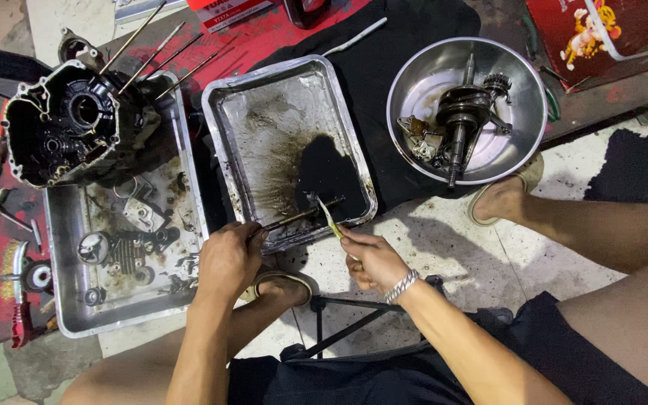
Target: The person scrubs small engine components with a toothbrush in a tray of dark solvent, then uses pliers to remove a ring from a piston and places it in a metal bowl. The person continues scrubbing the piston and other parts in the tray.
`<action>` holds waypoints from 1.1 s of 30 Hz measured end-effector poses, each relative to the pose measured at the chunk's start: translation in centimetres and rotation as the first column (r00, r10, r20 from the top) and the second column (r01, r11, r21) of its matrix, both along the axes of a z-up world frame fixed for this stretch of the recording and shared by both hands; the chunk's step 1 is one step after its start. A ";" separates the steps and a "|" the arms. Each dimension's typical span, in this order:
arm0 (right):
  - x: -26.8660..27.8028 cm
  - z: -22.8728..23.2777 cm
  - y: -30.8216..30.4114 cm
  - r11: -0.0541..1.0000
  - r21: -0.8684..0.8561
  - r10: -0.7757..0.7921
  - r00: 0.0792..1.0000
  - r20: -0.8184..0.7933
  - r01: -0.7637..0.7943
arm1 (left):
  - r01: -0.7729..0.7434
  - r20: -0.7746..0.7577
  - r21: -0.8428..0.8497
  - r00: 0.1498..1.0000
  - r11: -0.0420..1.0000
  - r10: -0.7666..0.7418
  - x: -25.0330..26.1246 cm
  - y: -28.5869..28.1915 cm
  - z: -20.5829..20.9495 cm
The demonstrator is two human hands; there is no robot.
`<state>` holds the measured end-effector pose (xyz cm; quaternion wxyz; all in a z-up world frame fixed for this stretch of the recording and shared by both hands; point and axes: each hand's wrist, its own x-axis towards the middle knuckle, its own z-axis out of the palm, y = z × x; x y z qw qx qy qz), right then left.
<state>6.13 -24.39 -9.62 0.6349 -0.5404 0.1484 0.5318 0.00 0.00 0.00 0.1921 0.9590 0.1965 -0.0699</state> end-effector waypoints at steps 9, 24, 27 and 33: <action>-0.5 1.9 -0.4 0.785 -0.583 0.523 0.728 0.443 -0.209 | -0.004 0.086 -0.010 0.996 1.000 0.005 -0.1 -0.5 0.2; -0.9 0.3 0.0 0.795 -0.577 0.481 0.773 0.414 -0.186 | -0.089 0.031 -0.069 0.995 0.994 0.092 0.3 -0.5 0.4; -2.1 -0.7 -0.1 0.918 -0.323 0.319 0.056 0.946 0.231 | -0.109 -0.021 -0.056 0.994 0.992 0.108 0.6 -0.5 0.8; -0.5 0.3 -0.2 0.788 -0.589 0.485 0.768 0.418 -0.177 | -0.208 -0.146 -0.117 0.971 0.971 0.190 0.9 -0.8 1.2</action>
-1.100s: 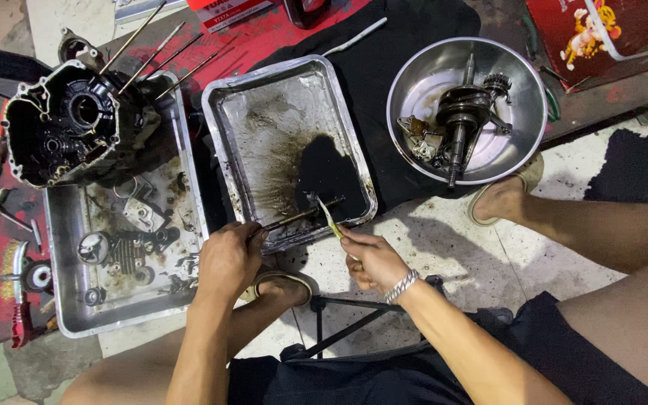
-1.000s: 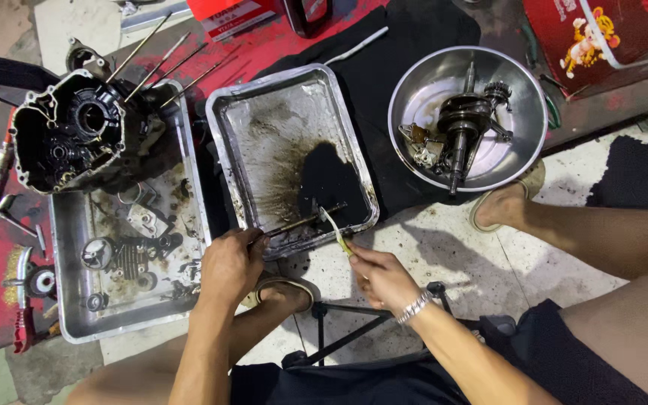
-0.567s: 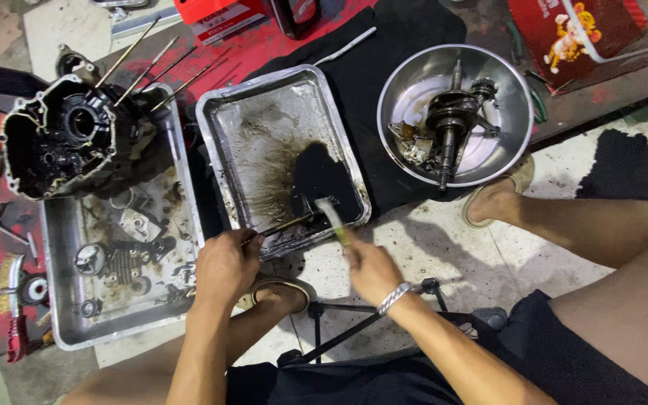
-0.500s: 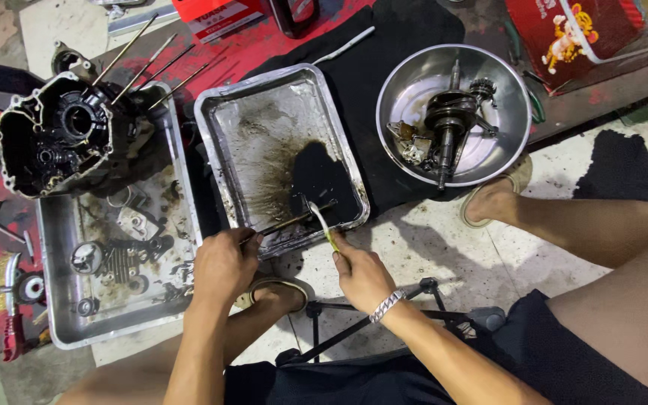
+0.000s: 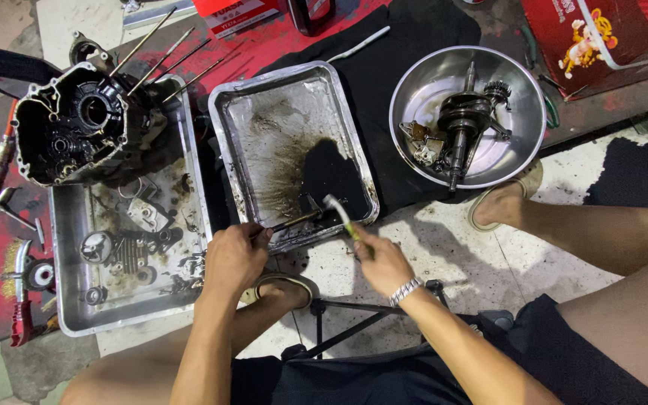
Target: The person scrubs small engine components with a toothbrush in a tray of dark solvent, then uses pliers to remove a ring from a piston and places it in a metal bowl. The person continues scrubbing the piston and other parts in the tray.
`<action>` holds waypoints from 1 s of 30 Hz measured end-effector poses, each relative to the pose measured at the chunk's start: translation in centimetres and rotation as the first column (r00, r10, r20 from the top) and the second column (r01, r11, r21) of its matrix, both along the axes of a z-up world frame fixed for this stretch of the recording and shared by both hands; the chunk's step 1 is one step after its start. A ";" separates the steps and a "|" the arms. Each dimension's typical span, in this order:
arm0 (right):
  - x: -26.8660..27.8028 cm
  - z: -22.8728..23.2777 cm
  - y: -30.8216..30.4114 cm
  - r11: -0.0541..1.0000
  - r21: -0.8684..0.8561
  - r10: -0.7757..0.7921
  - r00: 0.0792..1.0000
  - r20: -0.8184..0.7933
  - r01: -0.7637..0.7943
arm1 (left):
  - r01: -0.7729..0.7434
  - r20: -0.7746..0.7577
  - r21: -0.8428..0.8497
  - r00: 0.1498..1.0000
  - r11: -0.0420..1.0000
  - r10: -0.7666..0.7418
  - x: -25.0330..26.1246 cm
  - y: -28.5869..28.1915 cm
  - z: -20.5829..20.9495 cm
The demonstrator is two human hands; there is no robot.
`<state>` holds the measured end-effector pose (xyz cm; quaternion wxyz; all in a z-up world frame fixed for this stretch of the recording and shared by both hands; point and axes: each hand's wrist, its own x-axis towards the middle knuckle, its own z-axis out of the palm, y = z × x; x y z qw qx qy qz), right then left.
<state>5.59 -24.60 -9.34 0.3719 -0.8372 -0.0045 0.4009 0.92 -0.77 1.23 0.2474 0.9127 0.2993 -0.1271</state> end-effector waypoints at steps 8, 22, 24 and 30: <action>-0.3 -1.0 -1.8 0.999 -0.010 0.047 0.903 0.428 -0.047 | 0.113 0.109 0.011 0.987 0.993 -0.114 -0.2 2.0 -1.4; 6.1 -2.1 2.9 0.135 0.557 -0.387 0.561 -0.732 0.820 | -0.020 0.186 -0.674 0.963 0.739 0.196 -0.6 5.3 -7.7; 7.2 -1.7 3.2 0.008 0.590 -0.321 0.560 -0.764 0.808 | 0.046 0.204 -0.738 0.966 0.673 0.158 -0.2 5.3 -9.6; 7.9 1.9 2.9 0.030 0.723 -0.328 0.690 -0.646 0.691 | 0.175 0.270 -0.512 0.962 0.841 -0.036 1.8 3.7 -10.9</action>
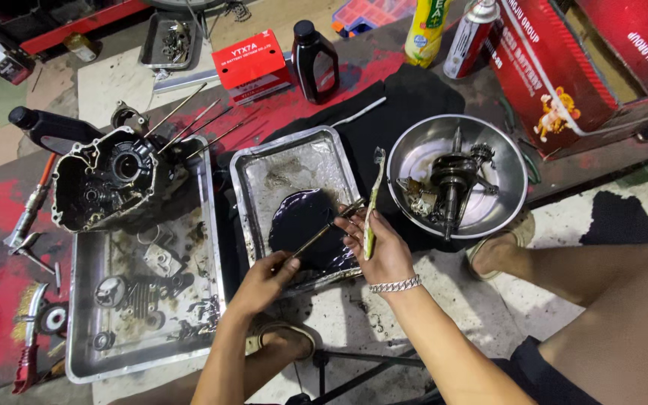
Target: The person scrubs small engine components with a toothbrush in a tray of dark solvent, then uses pliers to remove a ring from a piston and places it in a metal bowl. The person continues scrubbing the piston and other parts in the tray.
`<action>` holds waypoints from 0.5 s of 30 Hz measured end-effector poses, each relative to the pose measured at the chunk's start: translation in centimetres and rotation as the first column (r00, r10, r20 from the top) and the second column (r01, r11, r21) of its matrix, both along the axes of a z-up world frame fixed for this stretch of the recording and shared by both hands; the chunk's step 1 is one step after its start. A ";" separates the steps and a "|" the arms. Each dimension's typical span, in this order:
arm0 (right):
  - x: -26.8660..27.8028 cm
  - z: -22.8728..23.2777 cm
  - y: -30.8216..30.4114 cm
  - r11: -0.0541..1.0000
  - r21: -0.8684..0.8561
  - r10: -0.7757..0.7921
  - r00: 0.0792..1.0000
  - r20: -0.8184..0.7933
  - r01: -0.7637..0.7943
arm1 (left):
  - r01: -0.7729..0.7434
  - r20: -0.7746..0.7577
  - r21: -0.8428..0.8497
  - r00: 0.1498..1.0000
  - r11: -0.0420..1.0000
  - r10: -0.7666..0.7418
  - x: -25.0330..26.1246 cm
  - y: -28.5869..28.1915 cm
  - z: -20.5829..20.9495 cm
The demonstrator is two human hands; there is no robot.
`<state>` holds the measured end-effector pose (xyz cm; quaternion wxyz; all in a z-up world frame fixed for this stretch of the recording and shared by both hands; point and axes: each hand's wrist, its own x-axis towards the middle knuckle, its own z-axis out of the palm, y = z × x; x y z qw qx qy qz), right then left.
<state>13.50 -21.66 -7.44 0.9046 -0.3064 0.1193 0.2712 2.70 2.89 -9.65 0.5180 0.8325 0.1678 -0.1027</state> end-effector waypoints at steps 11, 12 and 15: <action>-1.3 6.0 2.6 0.986 -0.108 0.145 0.970 0.195 -0.125 | -0.235 0.568 0.249 0.821 0.939 0.055 2.8 -3.7 8.1; -1.7 5.9 3.2 0.981 -0.125 0.173 0.967 0.189 -0.151 | -0.273 0.618 0.168 0.778 0.947 0.114 2.6 -3.8 9.8; -2.7 4.7 5.0 0.981 -0.109 0.180 0.959 0.219 -0.159 | -0.255 0.619 0.179 0.780 0.950 0.092 1.8 -3.8 13.3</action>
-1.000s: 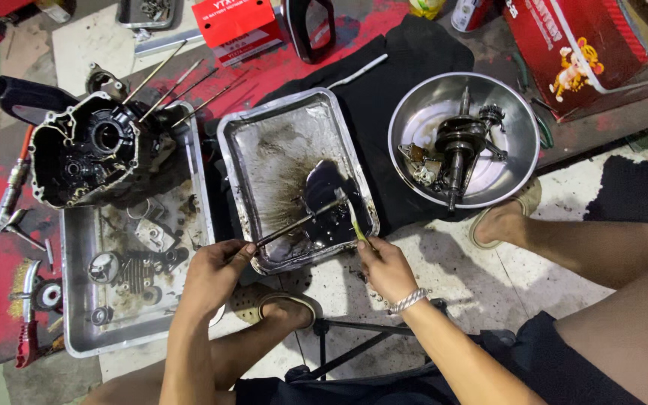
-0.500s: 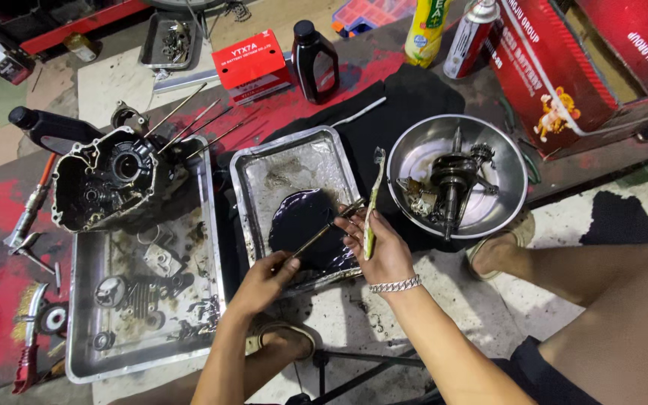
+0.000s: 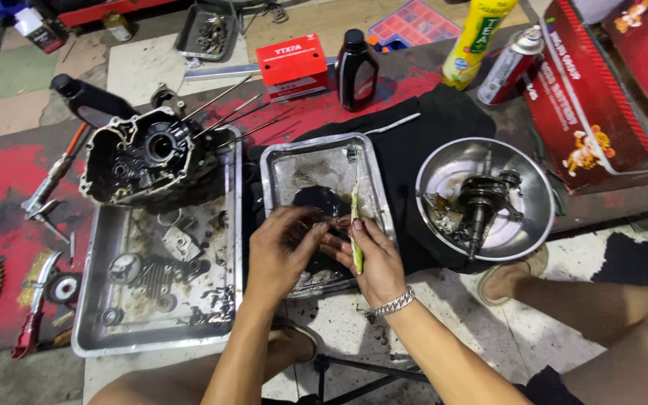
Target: The person scrubs small engine components with a toothbrush in a tray of dark solvent, then uses pliers to remove a ring from a piston and places it in a metal bowl. The person continues scrubbing the piston and other parts in the tray.
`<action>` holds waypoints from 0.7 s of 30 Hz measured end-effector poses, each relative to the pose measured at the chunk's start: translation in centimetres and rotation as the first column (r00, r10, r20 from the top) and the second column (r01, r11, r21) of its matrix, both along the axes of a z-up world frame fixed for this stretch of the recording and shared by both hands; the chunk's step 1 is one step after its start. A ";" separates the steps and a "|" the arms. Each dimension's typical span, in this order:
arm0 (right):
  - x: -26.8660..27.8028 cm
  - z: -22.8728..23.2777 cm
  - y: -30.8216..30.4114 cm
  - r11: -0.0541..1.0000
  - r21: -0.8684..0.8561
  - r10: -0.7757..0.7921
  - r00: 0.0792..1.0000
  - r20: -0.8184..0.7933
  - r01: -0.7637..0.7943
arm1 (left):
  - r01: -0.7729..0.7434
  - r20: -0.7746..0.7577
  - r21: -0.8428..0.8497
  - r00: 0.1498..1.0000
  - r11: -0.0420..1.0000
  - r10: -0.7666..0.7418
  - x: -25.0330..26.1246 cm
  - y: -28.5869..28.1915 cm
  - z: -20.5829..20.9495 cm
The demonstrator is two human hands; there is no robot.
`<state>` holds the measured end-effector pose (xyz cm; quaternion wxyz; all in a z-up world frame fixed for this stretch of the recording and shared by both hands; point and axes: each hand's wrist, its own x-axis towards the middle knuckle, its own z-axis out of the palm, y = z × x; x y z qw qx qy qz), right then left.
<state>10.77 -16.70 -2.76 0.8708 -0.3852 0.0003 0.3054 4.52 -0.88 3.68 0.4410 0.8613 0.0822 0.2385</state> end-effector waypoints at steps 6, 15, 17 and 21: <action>-0.2 -0.2 0.4 0.997 -0.077 -0.029 0.998 -0.051 0.025 | -0.046 0.040 -0.021 0.998 0.999 0.047 -0.2 -0.6 0.3; 1.7 -2.1 -4.6 0.351 -0.919 0.310 0.905 0.292 0.176 | -0.088 0.016 -0.003 0.996 0.996 0.088 -0.4 -0.2 1.2; 1.0 -4.1 -5.1 0.135 -0.989 0.436 0.894 0.106 0.051 | -0.078 0.011 0.012 0.997 0.997 0.078 -0.4 -0.2 1.5; -0.4 -7.1 -5.2 -0.031 -0.946 0.634 0.738 0.232 0.324 | -0.095 -0.020 0.026 0.995 0.995 0.095 -0.4 -0.3 1.6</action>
